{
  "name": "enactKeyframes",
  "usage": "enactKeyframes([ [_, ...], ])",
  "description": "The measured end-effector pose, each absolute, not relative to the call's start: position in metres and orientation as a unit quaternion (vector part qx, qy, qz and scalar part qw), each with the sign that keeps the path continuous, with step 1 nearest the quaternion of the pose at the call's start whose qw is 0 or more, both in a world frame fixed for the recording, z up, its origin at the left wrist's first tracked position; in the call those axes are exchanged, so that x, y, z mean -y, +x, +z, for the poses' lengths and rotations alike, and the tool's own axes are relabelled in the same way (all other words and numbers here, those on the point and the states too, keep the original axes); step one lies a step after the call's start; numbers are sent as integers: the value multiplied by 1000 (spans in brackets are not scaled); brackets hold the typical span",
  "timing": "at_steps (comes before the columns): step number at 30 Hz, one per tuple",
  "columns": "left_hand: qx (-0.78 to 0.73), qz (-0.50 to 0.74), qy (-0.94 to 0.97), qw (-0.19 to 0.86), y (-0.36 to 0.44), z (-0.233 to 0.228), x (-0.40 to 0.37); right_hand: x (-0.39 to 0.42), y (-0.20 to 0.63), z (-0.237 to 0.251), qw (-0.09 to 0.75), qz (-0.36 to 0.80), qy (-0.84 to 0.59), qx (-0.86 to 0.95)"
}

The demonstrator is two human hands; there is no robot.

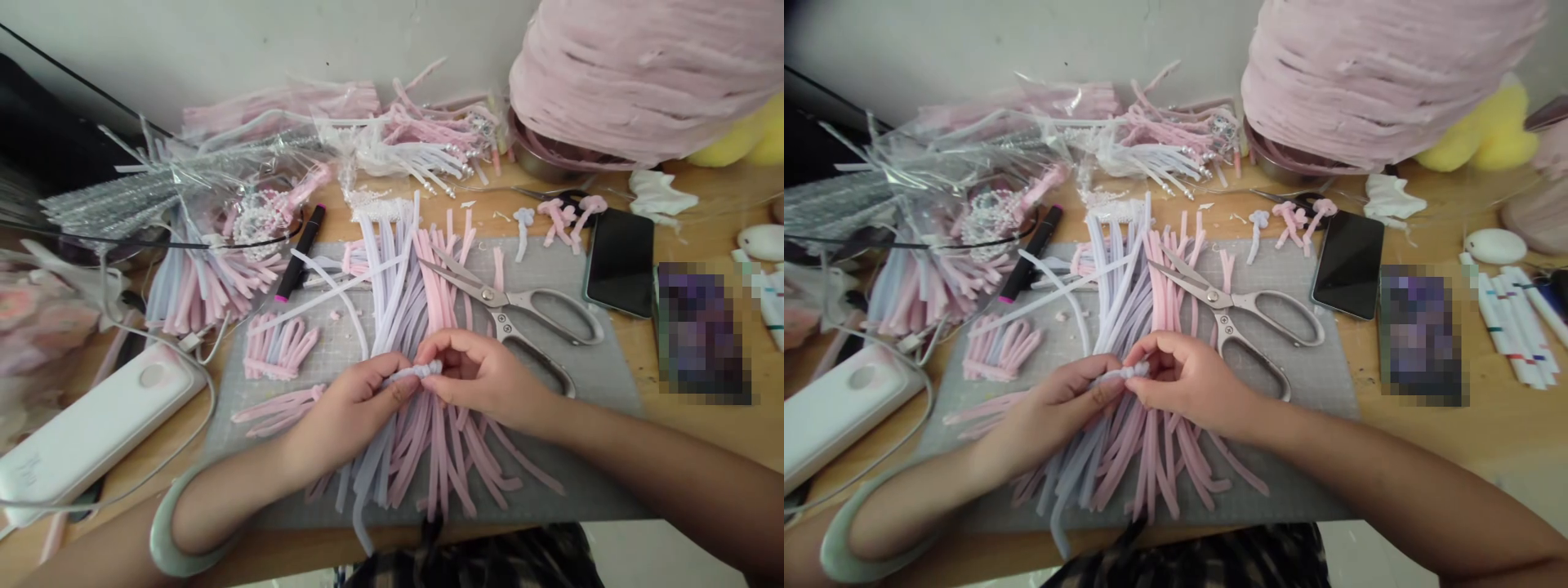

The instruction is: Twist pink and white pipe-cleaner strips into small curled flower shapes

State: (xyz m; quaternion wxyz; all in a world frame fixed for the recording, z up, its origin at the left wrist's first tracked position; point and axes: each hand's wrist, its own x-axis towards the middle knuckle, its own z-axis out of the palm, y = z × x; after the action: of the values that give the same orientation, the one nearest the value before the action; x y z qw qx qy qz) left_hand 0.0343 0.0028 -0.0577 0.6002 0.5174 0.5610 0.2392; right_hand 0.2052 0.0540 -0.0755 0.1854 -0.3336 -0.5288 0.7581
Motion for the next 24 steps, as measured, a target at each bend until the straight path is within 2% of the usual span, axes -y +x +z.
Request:
enactKeyframes([
  [15, -503, 225, 379, 743, 23, -54, -7, -63, 207, -72, 160, 713, -362, 579],
  [19, -513, 227, 409, 720, 26, -54, -5, -63, 207, -70, 156, 691, -353, 611],
  [24, -540, 217, 476, 659, 31, -55, -1, -62, 205, -67, 185, 570, -303, 741],
])
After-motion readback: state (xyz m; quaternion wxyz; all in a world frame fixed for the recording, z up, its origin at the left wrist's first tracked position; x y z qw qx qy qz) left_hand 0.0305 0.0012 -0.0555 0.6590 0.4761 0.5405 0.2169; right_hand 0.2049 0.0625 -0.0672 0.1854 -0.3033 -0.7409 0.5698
